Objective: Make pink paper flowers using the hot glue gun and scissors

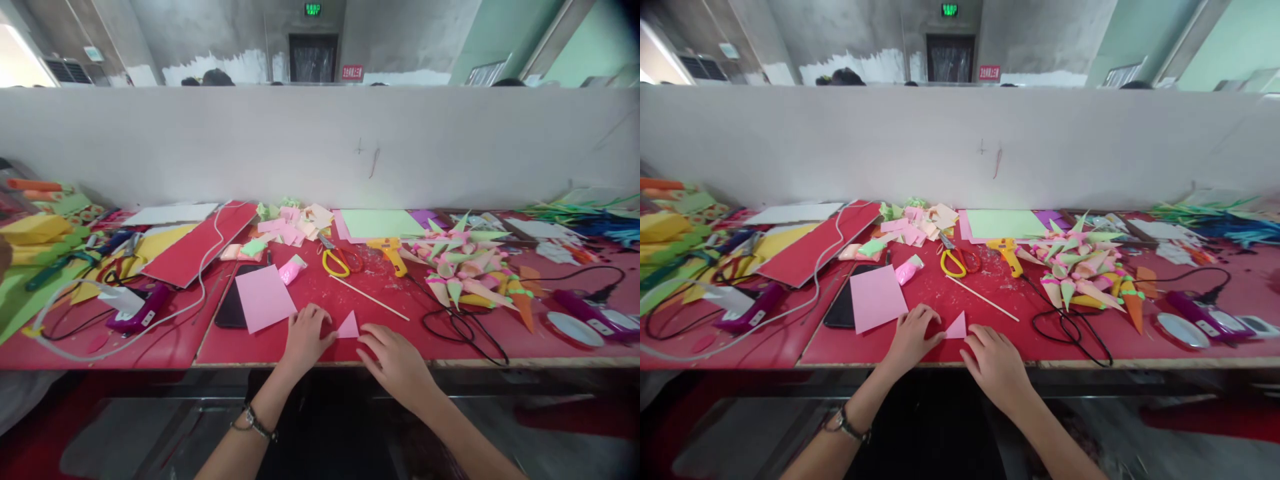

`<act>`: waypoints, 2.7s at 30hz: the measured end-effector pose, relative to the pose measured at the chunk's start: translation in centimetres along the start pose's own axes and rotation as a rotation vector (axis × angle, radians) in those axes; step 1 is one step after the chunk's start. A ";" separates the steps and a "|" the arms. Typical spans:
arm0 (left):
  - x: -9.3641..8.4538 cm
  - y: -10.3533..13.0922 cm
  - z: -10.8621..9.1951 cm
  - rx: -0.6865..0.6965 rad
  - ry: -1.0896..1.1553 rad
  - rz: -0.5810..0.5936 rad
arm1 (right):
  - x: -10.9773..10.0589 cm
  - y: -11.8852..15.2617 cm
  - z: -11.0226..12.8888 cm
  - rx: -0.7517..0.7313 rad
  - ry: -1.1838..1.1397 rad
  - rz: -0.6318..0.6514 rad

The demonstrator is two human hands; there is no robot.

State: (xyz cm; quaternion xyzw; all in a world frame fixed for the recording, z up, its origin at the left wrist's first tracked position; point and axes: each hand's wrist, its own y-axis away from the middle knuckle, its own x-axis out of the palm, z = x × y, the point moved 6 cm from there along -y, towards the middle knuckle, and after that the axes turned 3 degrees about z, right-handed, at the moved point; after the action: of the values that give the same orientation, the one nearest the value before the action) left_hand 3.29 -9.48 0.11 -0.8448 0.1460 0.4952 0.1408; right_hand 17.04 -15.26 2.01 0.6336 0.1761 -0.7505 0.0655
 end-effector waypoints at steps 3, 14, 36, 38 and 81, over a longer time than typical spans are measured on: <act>0.0 0.2 -0.2 0.029 0.007 -0.041 | 0.6 -0.4 1.0 -0.029 -0.021 -0.027; -6.5 2.5 5.2 0.159 -0.257 -0.068 | 2.7 -4.3 0.8 -0.081 -0.058 0.070; -10.4 6.9 9.7 -0.134 -0.042 -0.552 | 3.4 -9.5 -0.2 0.048 -0.242 0.005; -10.3 7.6 9.5 -0.141 -0.006 -0.577 | 3.1 -9.7 -0.1 0.072 -0.239 -0.024; -1.5 -1.5 -0.4 0.419 -0.116 0.215 | 0.8 -0.9 -3.4 -0.189 -0.459 0.062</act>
State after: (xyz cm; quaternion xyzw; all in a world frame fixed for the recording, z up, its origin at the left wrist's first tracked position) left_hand 3.46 -8.07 1.78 -0.7469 0.3263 0.5140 0.2675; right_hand 19.71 -13.14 0.92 0.4426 0.2063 -0.8526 0.1859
